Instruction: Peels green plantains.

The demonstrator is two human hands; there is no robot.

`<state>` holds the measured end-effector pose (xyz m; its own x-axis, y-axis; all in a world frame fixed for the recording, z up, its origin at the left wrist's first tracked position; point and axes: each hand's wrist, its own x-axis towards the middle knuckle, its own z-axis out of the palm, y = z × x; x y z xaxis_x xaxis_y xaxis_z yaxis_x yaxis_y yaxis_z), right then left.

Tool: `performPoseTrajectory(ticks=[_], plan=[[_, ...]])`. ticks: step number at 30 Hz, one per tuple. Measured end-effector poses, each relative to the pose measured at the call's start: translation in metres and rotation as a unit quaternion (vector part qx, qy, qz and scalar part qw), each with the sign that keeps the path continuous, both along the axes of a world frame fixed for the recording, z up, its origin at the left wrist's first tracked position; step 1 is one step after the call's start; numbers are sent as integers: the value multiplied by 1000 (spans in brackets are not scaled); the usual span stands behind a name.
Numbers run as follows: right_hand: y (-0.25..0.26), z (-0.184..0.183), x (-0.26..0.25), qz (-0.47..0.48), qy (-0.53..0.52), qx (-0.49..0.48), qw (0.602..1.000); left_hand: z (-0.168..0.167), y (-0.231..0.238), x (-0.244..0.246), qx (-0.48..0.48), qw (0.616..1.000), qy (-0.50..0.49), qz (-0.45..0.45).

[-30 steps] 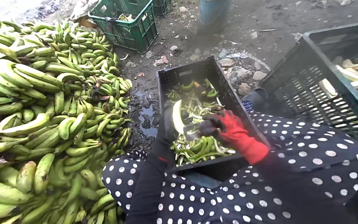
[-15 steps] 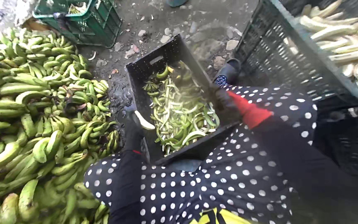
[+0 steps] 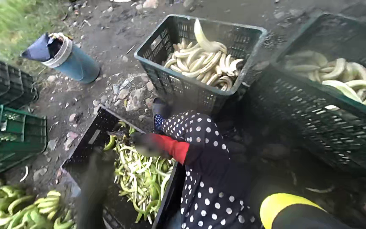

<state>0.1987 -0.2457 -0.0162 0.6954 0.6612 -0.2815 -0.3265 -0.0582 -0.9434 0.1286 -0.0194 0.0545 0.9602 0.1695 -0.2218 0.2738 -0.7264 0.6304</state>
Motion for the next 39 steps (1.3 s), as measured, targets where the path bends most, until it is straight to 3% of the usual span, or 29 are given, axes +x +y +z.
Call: performPoseTrajectory(ticks=[2, 4, 7, 9, 12, 18, 20, 23, 28, 30, 33, 36, 39], plan=[[-6, 7, 3, -24, 21, 37, 999, -55, 8, -46, 106, 970, 219, 5], [-8, 12, 3, -30, 25, 74, 997, -107, 11, -94, 141, 914, 379, -27], [-4, 16, -1, -15, 24, 118, 993, -186, 10, -144, 43, 907, 418, 11], [1, 10, -2, 3, 20, 107, 994, -220, 6, -148, 113, 904, 411, 1], [6, 4, -4, 22, 21, 94, 995, -221, 6, -142, 144, 898, 416, 7], [7, 1, -6, 19, 9, 81, 997, -211, 14, -156, -24, 946, 272, 175], [7, 1, -6, 5, 11, 74, 997, -209, 4, -153, -78, 942, 189, 268], [7, 6, -7, 13, 13, 100, 995, -194, -10, -137, -96, 935, 140, 313], [11, 4, -7, 3, 17, 108, 994, -209, -20, -92, -65, 916, 185, 350], [13, -19, -8, 10, 15, 118, 993, -211, -25, -77, -27, 905, 224, 360], [23, -64, -2, 4, 37, 119, 992, -199, -31, -65, 23, 919, 200, 338], [25, -59, 1, 4, 53, 62, 997, -189, -30, -66, 70, 943, 135, 294], [19, -25, -6, 15, 31, -5, 999, -189, -26, -69, 115, 964, 101, 218]])
